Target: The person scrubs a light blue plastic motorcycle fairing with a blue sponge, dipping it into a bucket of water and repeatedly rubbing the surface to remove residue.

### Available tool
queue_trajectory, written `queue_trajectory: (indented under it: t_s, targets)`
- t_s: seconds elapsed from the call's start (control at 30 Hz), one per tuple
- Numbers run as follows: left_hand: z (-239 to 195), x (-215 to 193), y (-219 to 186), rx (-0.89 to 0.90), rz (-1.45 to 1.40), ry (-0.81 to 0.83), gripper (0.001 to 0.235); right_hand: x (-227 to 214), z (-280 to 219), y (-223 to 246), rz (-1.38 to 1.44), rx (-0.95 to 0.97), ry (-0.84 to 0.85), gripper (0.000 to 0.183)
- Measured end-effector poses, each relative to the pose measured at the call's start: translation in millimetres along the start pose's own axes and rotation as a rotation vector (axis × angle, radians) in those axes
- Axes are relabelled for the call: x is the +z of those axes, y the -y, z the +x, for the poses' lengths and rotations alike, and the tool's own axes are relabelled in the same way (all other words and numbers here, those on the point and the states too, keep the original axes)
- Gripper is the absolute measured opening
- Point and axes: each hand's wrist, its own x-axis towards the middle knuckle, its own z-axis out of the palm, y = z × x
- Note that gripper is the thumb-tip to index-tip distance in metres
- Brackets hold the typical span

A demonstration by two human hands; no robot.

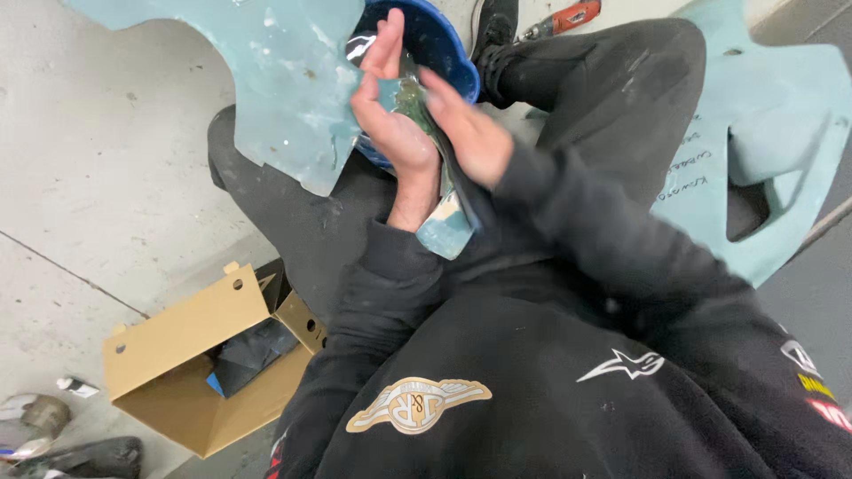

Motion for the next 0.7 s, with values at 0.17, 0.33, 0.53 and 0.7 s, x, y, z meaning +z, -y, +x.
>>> queue_trajectory:
  t_s: [0.17, 0.33, 0.53, 0.7]
  targets:
    - [8.4, -9.9, 13.2, -0.068, -0.102, -0.079, 0.054, 0.4, 7.5, 15.2, 0.002, -0.078, 0.149, 0.063]
    - [-0.4, -7.2, 1.6, -0.005, 0.014, 0.032, 0.049, 11.1, -62.5, 34.1, 0.165, 0.106, 0.075, 0.074]
    - [2.9, -10.3, 15.9, -0.059, -0.099, -0.063, 0.055, 2.1, 21.6, 23.7, 0.022, 0.014, 0.114, 0.055]
    - [-0.7, -4.2, 3.9, -0.046, -0.071, -0.01, 0.053, 7.2, -86.2, 63.4, 0.254, 0.129, 0.15, 0.077]
